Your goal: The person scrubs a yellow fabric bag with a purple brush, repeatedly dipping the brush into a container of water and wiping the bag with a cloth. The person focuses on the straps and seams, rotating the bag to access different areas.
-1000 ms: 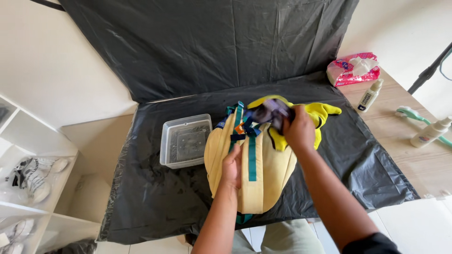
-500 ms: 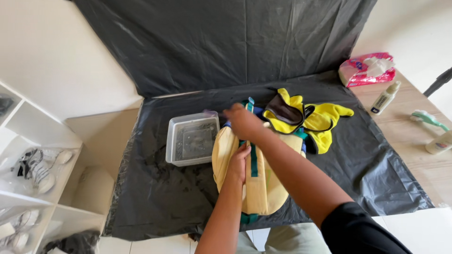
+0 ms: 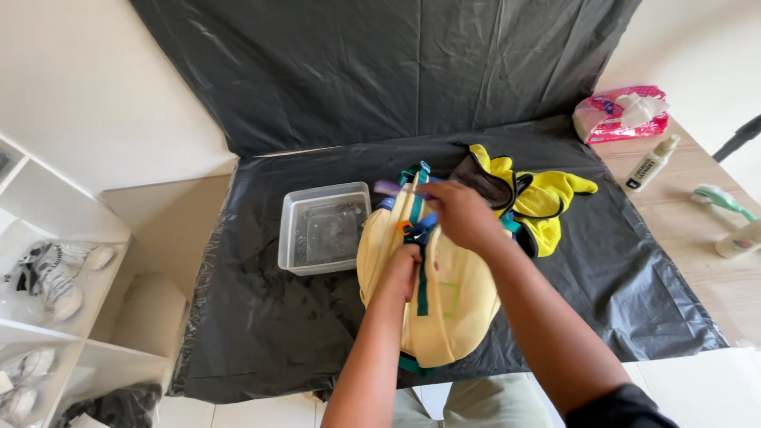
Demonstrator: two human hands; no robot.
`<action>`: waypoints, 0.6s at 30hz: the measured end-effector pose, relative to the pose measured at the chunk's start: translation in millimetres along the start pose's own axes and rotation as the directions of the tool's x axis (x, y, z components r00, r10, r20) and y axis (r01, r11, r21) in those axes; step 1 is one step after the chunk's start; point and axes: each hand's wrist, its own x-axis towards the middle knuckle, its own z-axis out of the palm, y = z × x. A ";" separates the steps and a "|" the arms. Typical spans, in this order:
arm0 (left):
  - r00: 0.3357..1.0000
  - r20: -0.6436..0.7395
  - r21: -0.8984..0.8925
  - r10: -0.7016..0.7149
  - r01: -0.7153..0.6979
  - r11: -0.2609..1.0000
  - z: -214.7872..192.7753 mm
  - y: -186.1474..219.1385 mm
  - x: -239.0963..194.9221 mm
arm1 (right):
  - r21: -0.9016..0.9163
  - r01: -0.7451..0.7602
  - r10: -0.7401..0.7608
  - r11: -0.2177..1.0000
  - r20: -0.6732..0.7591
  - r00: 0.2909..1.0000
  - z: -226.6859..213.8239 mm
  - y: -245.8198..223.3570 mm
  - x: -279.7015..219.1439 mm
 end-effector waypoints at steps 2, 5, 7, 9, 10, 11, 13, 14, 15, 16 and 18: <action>0.998 0.064 -0.019 -0.009 0.010 1.000 8.2 17.4 -13.1 | 0.046 -0.113 0.115 0.992 -0.033 0.993 -22.7 4.0 -28.7; 0.986 0.163 0.021 -0.021 0.018 1.000 31.7 36.0 -53.5 | 0.137 -0.318 0.325 0.938 -0.030 0.945 -37.6 18.0 -67.9; 0.981 0.194 0.083 -0.028 0.012 0.997 39.5 38.3 -66.1 | 0.178 -0.413 0.418 0.893 0.005 0.908 -35.5 24.0 -88.8; 0.980 0.193 0.037 0.037 -0.045 0.998 38.0 34.0 -56.4 | 0.194 -0.455 0.465 0.869 -0.005 0.885 -28.8 23.8 -105.2; 0.981 0.188 0.041 0.036 -0.044 0.998 35.8 32.2 -54.1 | 0.200 -0.456 0.466 0.867 -0.004 0.885 -24.9 21.4 -108.0; 0.983 0.174 0.028 0.053 -0.059 0.998 33.4 30.8 -52.1 | 0.173 -0.451 0.466 0.876 -0.058 0.883 -21.1 18.5 -110.7; 0.984 0.162 0.021 0.076 -0.080 0.997 26.1 25.1 -42.3 | 0.148 -0.443 0.461 0.884 -0.118 0.880 -15.2 3.1 -117.6; 0.987 0.147 -0.025 0.072 -0.069 0.997 19.9 20.4 -35.3 | 0.225 -0.439 0.462 0.870 -0.064 0.884 -12.4 -10.0 -122.5; 0.989 0.131 -0.071 0.068 -0.059 0.996 13.2 15.8 -28.2 | 0.301 -0.435 0.458 0.849 -0.009 0.889 -9.0 -23.1 -127.5; 0.989 0.129 -0.072 0.069 -0.060 0.996 15.6 15.4 -31.3 | 0.302 -0.434 0.457 0.849 -0.007 0.889 -6.9 -10.3 -126.9; 0.990 0.128 -0.119 0.057 -0.042 0.992 17.5 11.4 -39.6 | 0.017 -0.455 0.452 0.891 -0.141 0.881 -0.1 13.7 -129.9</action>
